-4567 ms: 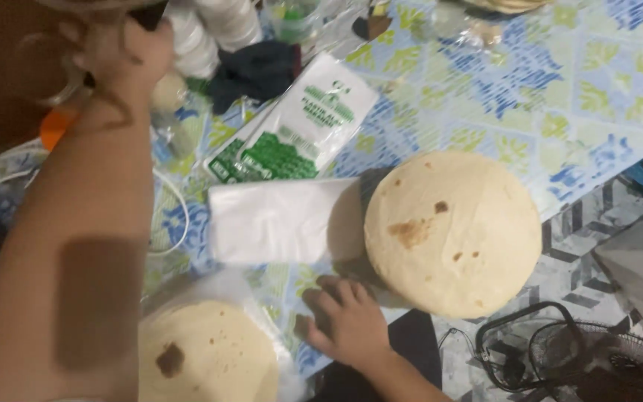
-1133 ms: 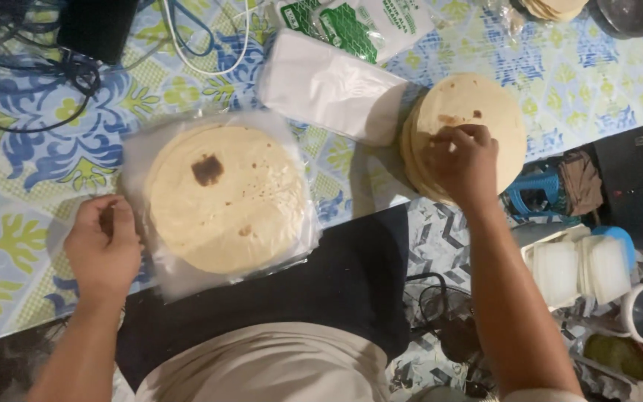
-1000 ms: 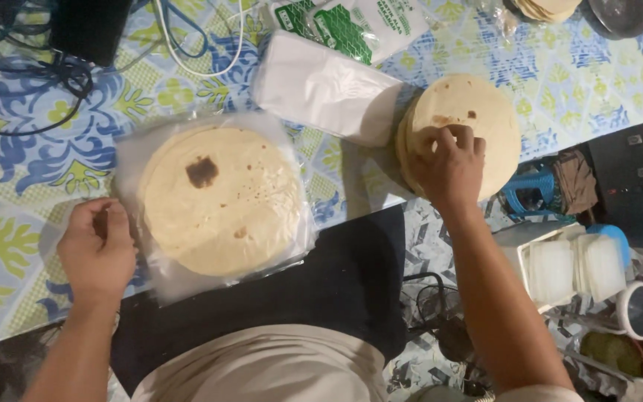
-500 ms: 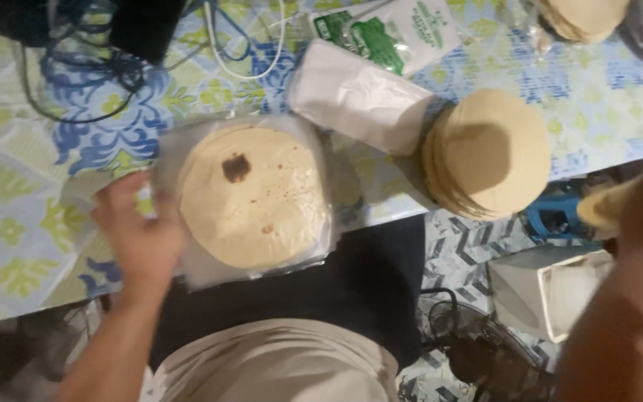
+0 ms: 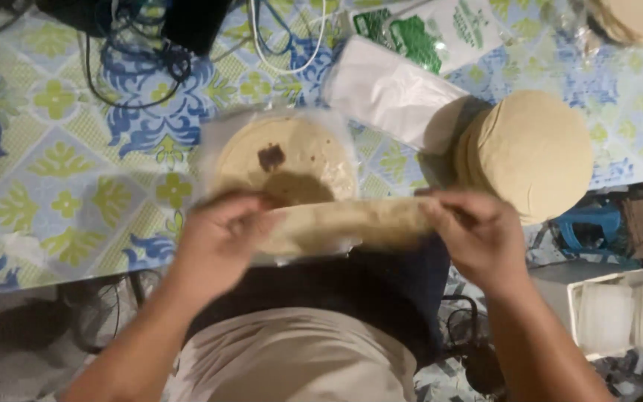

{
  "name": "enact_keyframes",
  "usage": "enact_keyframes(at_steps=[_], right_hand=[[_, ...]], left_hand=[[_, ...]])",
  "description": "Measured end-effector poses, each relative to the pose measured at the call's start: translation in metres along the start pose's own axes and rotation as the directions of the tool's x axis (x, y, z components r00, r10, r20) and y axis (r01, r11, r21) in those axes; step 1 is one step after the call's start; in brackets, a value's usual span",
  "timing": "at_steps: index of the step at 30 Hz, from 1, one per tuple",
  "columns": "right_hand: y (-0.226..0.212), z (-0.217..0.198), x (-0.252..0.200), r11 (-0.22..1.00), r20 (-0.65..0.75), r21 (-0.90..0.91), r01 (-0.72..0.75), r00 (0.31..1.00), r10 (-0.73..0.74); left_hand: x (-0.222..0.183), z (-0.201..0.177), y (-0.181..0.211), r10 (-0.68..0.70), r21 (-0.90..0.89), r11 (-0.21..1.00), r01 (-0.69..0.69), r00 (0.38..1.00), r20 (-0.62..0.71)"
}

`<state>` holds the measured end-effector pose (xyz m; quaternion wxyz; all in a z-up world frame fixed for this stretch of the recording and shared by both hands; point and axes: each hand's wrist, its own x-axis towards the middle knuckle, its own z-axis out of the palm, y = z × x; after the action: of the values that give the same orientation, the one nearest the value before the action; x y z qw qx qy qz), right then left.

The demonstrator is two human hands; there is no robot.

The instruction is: The person places tortillas into plastic bags by hand one at a time and stacks the filled bags on a table.

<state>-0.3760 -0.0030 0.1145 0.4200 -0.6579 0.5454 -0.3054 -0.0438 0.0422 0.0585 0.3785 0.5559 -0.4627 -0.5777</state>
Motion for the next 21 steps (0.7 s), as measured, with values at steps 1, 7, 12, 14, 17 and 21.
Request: enact_keyframes(at_steps=[1, 7, 12, 14, 17, 21], right_hand=[[0.006, 0.005, 0.007, 0.999, -0.088, 0.013, -0.04, 0.995, 0.041], [0.033, 0.062, 0.024, 0.763, 0.072, -0.431, 0.481, 0.861, -0.503], [0.089, 0.089, 0.027, 0.684, 0.258, -0.485, 0.544, 0.837, -0.483], [0.117, 0.081, 0.042, 0.723, 0.284, -0.438, 0.534, 0.846, -0.452], [0.153, 0.051, 0.086, 0.762, -0.04, -0.556, 0.331, 0.906, -0.422], [0.157, 0.015, 0.158, 0.794, -0.148, -0.566, 0.224, 0.919, -0.366]], left_hand=[[0.003, -0.008, 0.003, 0.07, 0.034, 0.997, -0.066, 0.989, -0.128], [-0.007, -0.026, -0.008, 0.66, 0.692, 0.579, -0.431, 0.746, -0.087], [-0.011, -0.025, -0.091, 0.561, 0.852, 0.485, -0.197, 0.817, -0.131], [-0.01, -0.033, -0.112, 0.517, 0.839, 0.52, -0.161, 0.841, -0.159], [-0.005, -0.049, -0.134, 0.568, 0.769, 0.612, -0.184, 0.779, -0.266], [0.012, -0.068, -0.144, 0.461, 0.599, 0.795, -0.094, 0.735, -0.496]])
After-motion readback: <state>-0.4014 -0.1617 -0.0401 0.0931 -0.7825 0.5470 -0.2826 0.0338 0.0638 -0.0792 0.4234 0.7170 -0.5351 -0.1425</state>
